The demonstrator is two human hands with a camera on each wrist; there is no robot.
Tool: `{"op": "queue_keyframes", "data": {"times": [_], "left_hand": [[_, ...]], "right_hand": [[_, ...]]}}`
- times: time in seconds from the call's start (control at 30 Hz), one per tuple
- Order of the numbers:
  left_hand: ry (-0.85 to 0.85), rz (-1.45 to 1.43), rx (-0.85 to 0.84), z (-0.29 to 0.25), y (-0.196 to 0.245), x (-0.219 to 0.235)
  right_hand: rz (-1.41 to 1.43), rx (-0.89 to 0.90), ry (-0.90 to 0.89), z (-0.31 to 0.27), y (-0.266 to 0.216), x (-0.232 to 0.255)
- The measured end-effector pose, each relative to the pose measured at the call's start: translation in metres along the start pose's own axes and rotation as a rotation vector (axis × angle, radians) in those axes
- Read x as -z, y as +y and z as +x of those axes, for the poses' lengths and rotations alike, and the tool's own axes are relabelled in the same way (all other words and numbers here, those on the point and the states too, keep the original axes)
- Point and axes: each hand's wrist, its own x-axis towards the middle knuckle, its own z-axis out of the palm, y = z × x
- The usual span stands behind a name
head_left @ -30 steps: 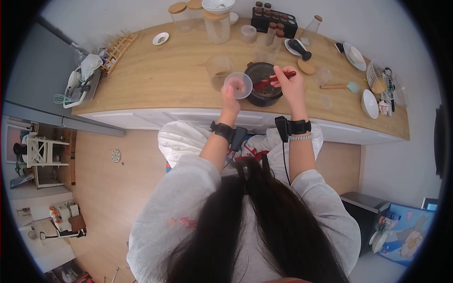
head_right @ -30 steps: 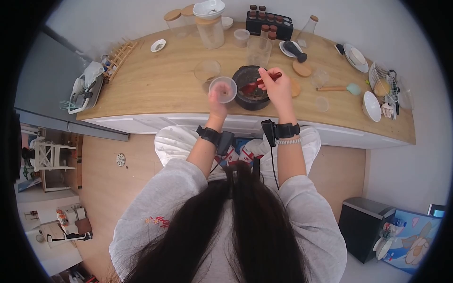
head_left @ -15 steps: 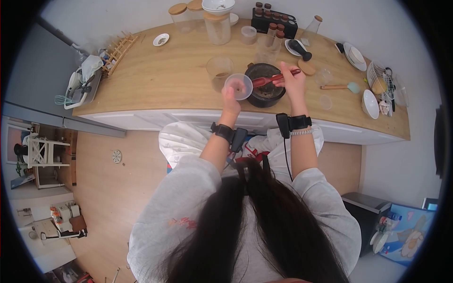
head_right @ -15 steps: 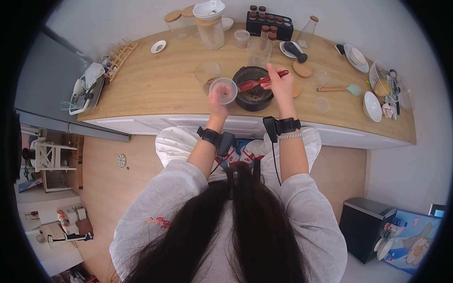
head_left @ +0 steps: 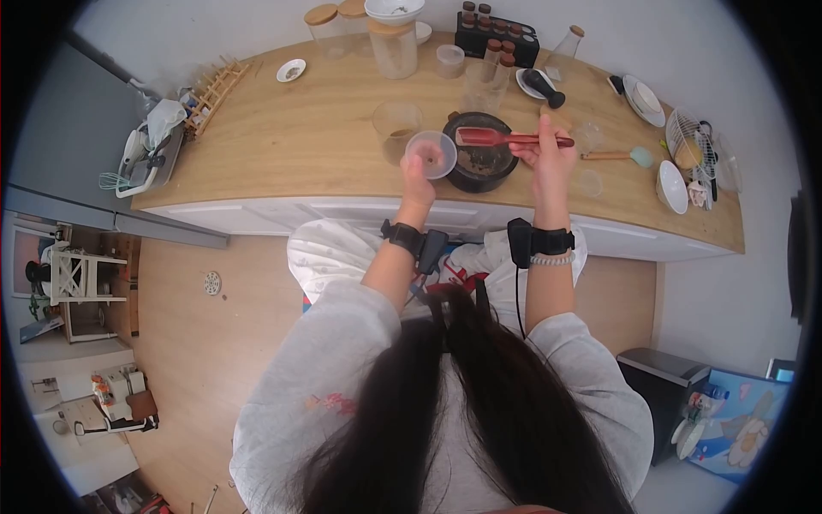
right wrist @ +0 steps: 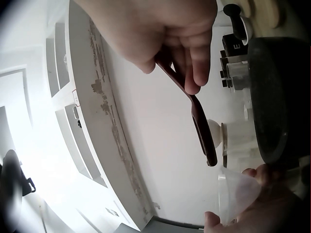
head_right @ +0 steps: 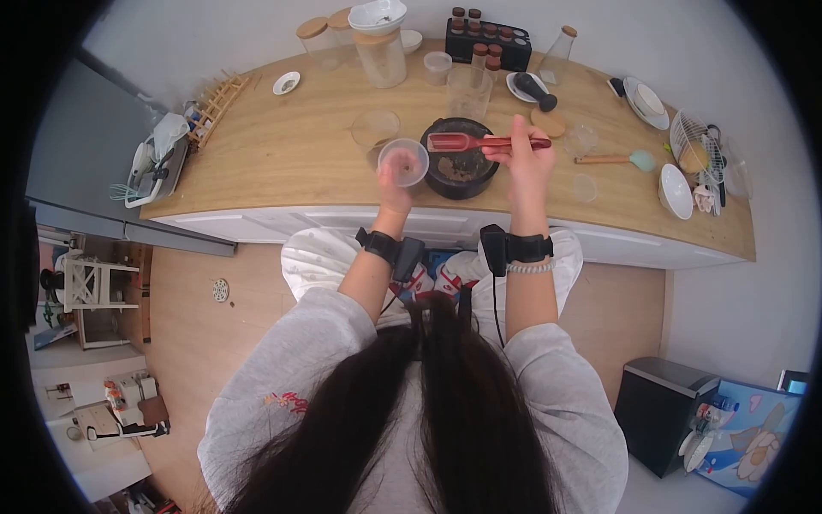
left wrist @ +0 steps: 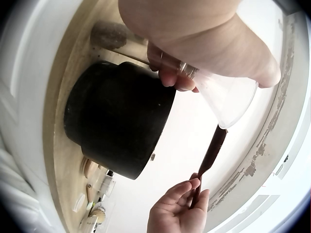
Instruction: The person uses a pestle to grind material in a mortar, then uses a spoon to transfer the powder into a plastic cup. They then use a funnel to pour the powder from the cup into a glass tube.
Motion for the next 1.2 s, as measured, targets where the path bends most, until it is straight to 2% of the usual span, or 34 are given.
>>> {"op": "queue_keyframes", "data": {"times": [0.2, 0.3, 0.37, 0.5, 0.57, 0.6, 0.67, 0.77, 0.97, 1.2], "left_hand": [[0.074, -0.022, -0.001, 0.002, 0.008, -0.009], [0.152, -0.106, 0.064, -0.001, 0.002, -0.010], [0.137, -0.108, 0.076, -0.001, 0.003, -0.010], [0.123, -0.086, 0.045, 0.001, 0.008, -0.012], [0.023, -0.066, 0.035, 0.001, 0.002, -0.003], [-0.026, -0.056, 0.031, 0.000, -0.001, 0.001], [-0.001, -0.066, 0.042, 0.000, 0.001, -0.002], [-0.001, -0.033, 0.037, 0.000, 0.004, -0.003], [-0.003, -0.018, 0.036, 0.000, 0.007, -0.005], [-0.007, -0.023, 0.031, 0.000, 0.002, -0.002]], "right_hand": [[-0.125, 0.116, -0.206, -0.026, -0.009, -0.024], [-0.210, 0.175, -0.319, -0.033, -0.007, -0.025], [-0.232, 0.200, -0.365, -0.036, -0.005, -0.024], [-0.088, 0.222, -0.312, -0.039, -0.008, -0.024], [-0.031, 0.217, -0.247, -0.036, -0.007, -0.017], [-0.033, 0.221, -0.184, -0.034, -0.006, -0.015], [-0.037, 0.230, -0.057, -0.029, -0.003, -0.010], [-0.154, 0.243, 0.001, -0.021, 0.011, -0.001], [-0.342, 0.156, -0.078, -0.013, 0.040, 0.007], [-0.399, 0.183, -0.124, -0.016, 0.050, 0.006]]}}
